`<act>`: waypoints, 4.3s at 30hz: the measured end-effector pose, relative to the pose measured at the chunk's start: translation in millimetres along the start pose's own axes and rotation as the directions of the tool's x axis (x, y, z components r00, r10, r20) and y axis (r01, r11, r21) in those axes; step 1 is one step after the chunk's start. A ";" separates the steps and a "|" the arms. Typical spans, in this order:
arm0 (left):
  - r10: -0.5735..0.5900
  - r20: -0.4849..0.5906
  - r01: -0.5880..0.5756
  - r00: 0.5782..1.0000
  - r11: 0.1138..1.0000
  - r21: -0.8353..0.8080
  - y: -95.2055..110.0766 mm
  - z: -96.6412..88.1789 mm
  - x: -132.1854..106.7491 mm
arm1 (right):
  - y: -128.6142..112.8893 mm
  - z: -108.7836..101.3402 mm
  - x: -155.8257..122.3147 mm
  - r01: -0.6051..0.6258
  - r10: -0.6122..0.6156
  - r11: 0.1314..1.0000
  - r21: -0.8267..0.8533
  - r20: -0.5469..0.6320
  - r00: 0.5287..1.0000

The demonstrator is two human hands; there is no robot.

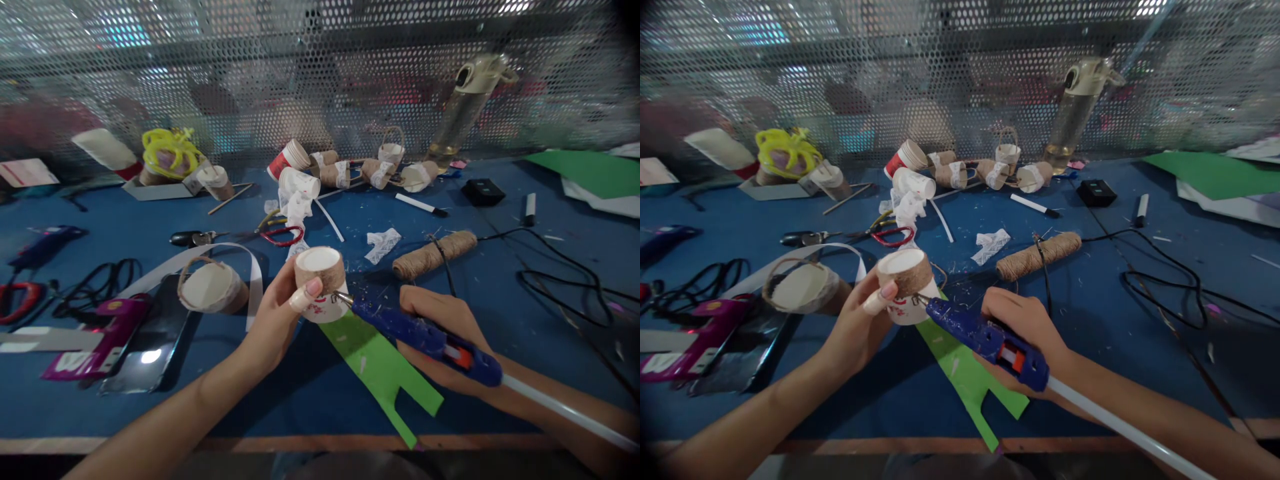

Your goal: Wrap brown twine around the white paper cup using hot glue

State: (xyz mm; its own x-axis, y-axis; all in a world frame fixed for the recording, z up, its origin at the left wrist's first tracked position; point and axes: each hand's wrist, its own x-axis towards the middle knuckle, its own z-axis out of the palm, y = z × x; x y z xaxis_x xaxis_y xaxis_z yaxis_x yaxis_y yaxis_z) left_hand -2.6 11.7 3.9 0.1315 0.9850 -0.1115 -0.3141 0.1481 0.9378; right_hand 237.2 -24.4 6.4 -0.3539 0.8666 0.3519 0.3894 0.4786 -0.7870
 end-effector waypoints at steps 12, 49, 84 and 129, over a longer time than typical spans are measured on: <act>0.015 0.028 -0.015 0.999 1.000 -0.005 1.9 -0.4 0.4 | -1.5 -3.3 1.4 -0.046 0.045 0.997 -0.061 -0.003 0.999; -0.058 0.023 0.061 0.998 0.987 -0.147 -5.1 -5.0 2.2 | -4.1 -3.1 0.9 -0.089 0.089 0.996 -0.024 -0.008 0.996; -0.160 0.022 0.160 0.987 0.960 -0.231 3.7 1.5 3.4 | -2.4 -4.4 1.8 0.009 -0.009 1.000 -0.004 0.034 0.999; -0.089 -0.031 0.087 0.996 0.994 -0.065 -4.1 13.6 -5.2 | 3.2 25.6 3.1 -0.372 0.402 0.705 0.604 0.091 0.911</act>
State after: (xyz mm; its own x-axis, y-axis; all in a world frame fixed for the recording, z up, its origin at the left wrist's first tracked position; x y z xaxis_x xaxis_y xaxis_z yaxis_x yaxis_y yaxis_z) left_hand 10.8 4.7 5.1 0.1301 0.9701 -0.2048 -0.3622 0.2388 0.9010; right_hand 215.6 -23.8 -8.0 -0.2435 0.9690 -0.0421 -0.1077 -0.0701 -0.9917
